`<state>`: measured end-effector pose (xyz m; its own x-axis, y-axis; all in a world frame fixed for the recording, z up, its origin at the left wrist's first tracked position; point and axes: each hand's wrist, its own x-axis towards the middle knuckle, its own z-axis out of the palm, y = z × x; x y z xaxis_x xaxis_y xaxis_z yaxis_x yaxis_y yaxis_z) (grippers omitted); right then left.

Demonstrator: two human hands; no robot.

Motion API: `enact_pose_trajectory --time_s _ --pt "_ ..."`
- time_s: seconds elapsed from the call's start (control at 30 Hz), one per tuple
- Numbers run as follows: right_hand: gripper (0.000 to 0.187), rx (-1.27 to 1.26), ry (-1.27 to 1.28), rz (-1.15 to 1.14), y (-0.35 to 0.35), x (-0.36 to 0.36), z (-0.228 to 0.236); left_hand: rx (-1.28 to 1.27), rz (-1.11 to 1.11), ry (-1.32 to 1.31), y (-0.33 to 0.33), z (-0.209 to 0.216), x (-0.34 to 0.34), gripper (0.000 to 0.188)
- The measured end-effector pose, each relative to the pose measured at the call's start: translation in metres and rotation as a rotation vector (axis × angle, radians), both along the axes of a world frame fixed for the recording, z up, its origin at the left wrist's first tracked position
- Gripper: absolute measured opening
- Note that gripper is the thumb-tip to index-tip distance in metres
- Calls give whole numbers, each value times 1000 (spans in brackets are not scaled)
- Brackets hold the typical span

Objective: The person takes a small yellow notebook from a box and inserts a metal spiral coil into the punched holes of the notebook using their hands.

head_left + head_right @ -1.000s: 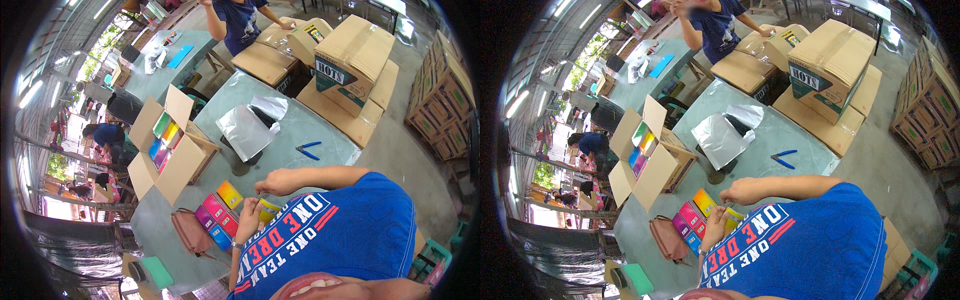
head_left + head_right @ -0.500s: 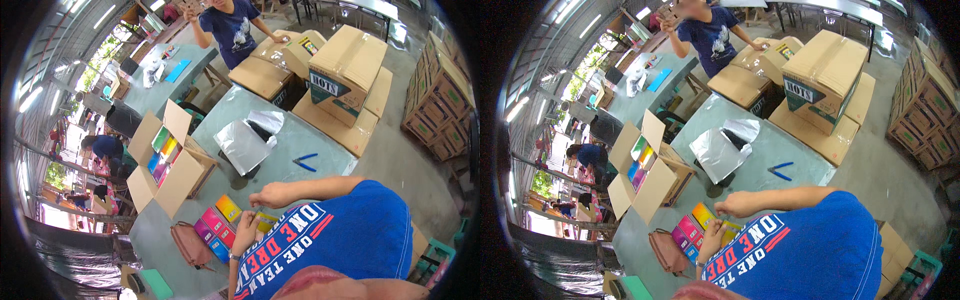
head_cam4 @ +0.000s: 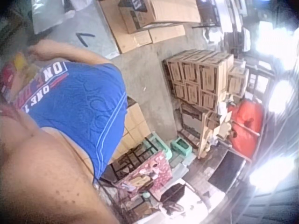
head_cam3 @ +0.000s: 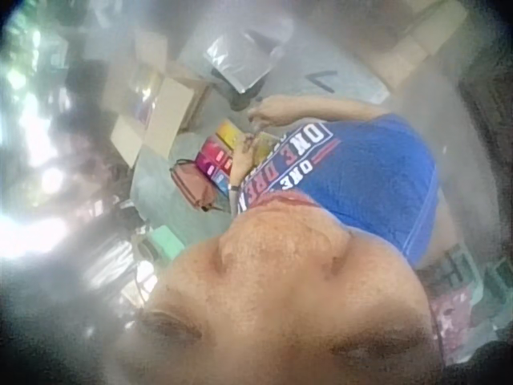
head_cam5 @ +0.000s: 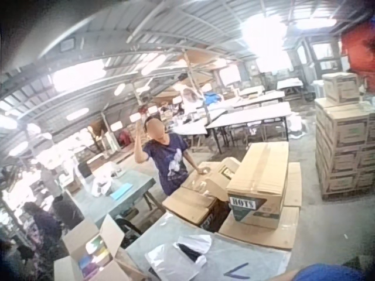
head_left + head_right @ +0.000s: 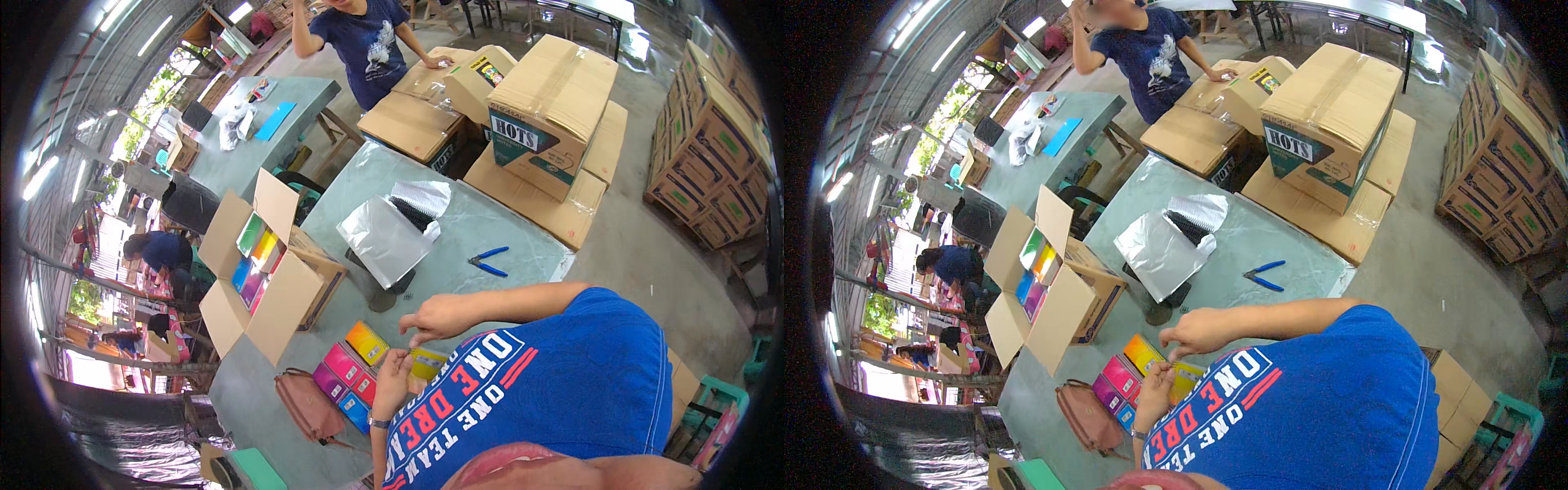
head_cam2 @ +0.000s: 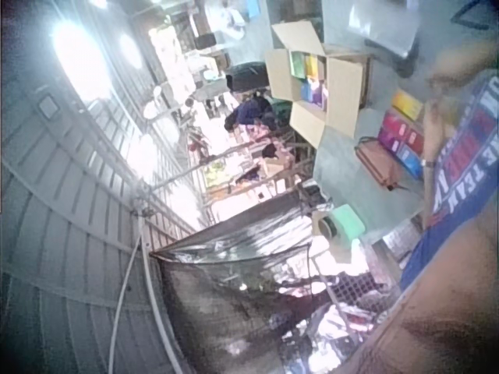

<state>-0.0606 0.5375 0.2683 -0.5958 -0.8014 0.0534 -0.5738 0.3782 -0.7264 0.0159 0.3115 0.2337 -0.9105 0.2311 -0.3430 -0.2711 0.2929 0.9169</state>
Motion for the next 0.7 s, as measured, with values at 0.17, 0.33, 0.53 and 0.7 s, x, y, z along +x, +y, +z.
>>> enact_pose_trajectory --time_s 0.17,0.33,0.53,0.7 --pt "24 -107 -43 134 2 -9 -5 -181 -108 -41 0 16 -3 28" --pt "27 42 17 34 -4 -9 -4 -264 -266 93 0 6 -1 24" --pt "27 -269 71 108 3 -9 -15 131 -12 -149 2 -9 2 21" --pt "27 25 -23 66 -5 -5 -7 218 -23 -135 -2 -23 1 15"
